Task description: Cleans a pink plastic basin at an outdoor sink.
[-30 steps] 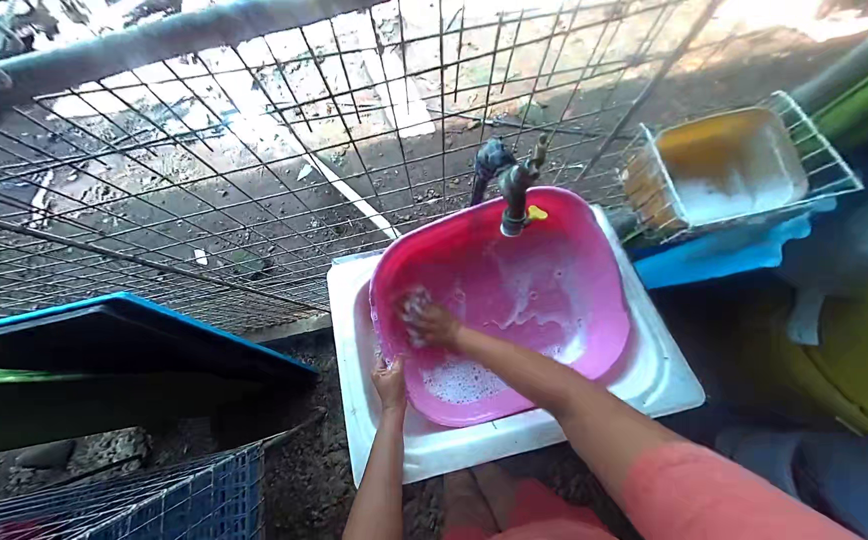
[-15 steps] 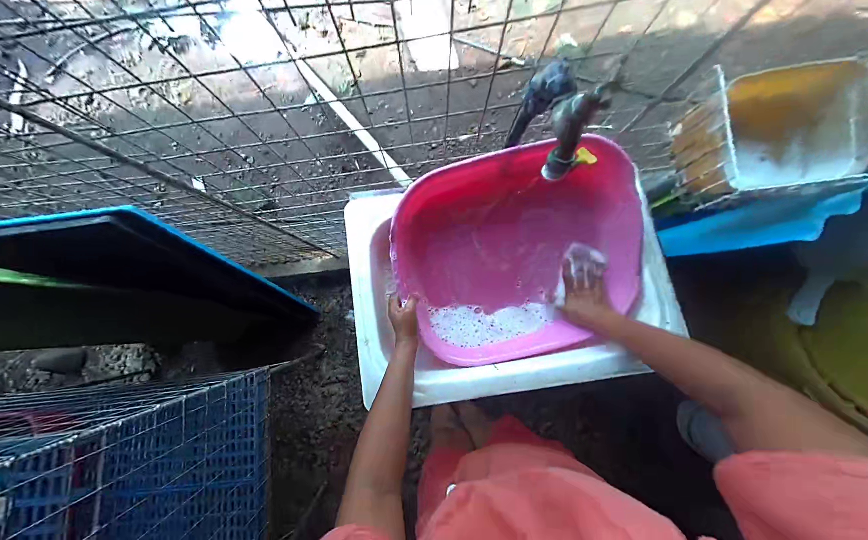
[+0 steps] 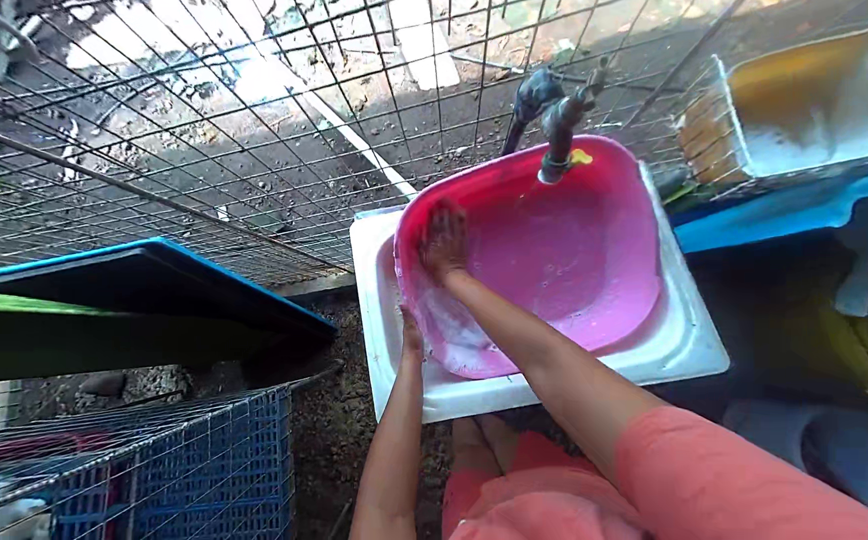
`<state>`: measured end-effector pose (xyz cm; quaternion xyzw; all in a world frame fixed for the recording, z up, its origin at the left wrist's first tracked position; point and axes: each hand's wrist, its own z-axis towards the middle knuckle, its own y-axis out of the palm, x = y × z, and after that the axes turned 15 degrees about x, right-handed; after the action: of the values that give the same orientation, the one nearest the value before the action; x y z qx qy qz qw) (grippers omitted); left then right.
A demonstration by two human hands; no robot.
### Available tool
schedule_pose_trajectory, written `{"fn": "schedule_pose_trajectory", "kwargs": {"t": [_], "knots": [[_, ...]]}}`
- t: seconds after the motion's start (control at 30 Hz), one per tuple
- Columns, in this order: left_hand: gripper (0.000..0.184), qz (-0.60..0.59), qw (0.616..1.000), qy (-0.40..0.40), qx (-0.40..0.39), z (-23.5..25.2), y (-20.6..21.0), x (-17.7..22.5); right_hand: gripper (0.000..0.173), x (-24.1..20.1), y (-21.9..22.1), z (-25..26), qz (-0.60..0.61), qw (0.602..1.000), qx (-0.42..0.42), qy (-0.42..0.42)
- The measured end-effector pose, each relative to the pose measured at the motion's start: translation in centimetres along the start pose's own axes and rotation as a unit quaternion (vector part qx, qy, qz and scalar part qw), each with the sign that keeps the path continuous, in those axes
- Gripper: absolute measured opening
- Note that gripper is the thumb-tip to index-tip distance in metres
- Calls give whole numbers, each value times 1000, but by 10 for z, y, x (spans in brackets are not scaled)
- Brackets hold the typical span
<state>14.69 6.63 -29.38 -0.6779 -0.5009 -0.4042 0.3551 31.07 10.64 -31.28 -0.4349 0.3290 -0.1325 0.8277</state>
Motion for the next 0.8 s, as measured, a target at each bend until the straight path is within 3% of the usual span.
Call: {"fn": "schedule_pose_trajectory", "kwargs": {"t": [0.1, 0.17, 0.2, 0.23, 0.27, 0.3, 0.33, 0.37, 0.43, 0.5, 0.57, 0.63, 0.7, 0.8], "knots": [[63, -54, 998, 14, -13, 8, -1, -17, 62, -16, 7, -61, 162, 987, -11, -4], [61, -113, 993, -29, -23, 1, 0, -6, 59, -27, -7, -114, 318, 944, -66, 54], [57, -120, 988, -94, -10, -13, -1, 21, 61, -32, -20, -132, 374, 921, -83, 76], [52, -105, 962, -249, 51, -28, 2, 70, 67, -35, -30, -140, 401, 909, -88, 65], [51, -87, 940, -323, 73, -34, -1, 89, 77, -36, -34, -139, 410, 907, -89, 26], [52, -79, 956, -283, 24, -37, -13, 71, 83, -34, -33, -127, 397, 912, -93, -37], [53, -66, 985, -150, -49, -30, -24, 25, 81, -30, -29, -105, 366, 918, -99, -117], [54, -58, 994, -73, -52, -17, -22, -3, 71, -26, -24, -76, 332, 917, -102, -196], [58, -56, 997, -39, -26, 0, -8, -12, 56, -18, -14, -6, 271, 904, -67, -323], [49, -62, 995, -81, -4, 5, -2, -7, 50, -5, -18, 63, 173, 907, 23, -383], [44, -53, 992, -118, 6, 6, -3, -7, 36, 19, -49, 110, 62, 925, 44, -371], [47, -38, 993, -116, 13, 5, -5, -8, 26, 65, -68, 126, -15, 928, 101, -359], [47, -27, 995, -97, 26, 3, -3, -6, 28, 126, -76, 128, -24, 946, 127, -296], [44, -24, 995, -92, 29, 2, -2, -6, 40, 159, -134, 126, 44, 994, -47, -86]]}}
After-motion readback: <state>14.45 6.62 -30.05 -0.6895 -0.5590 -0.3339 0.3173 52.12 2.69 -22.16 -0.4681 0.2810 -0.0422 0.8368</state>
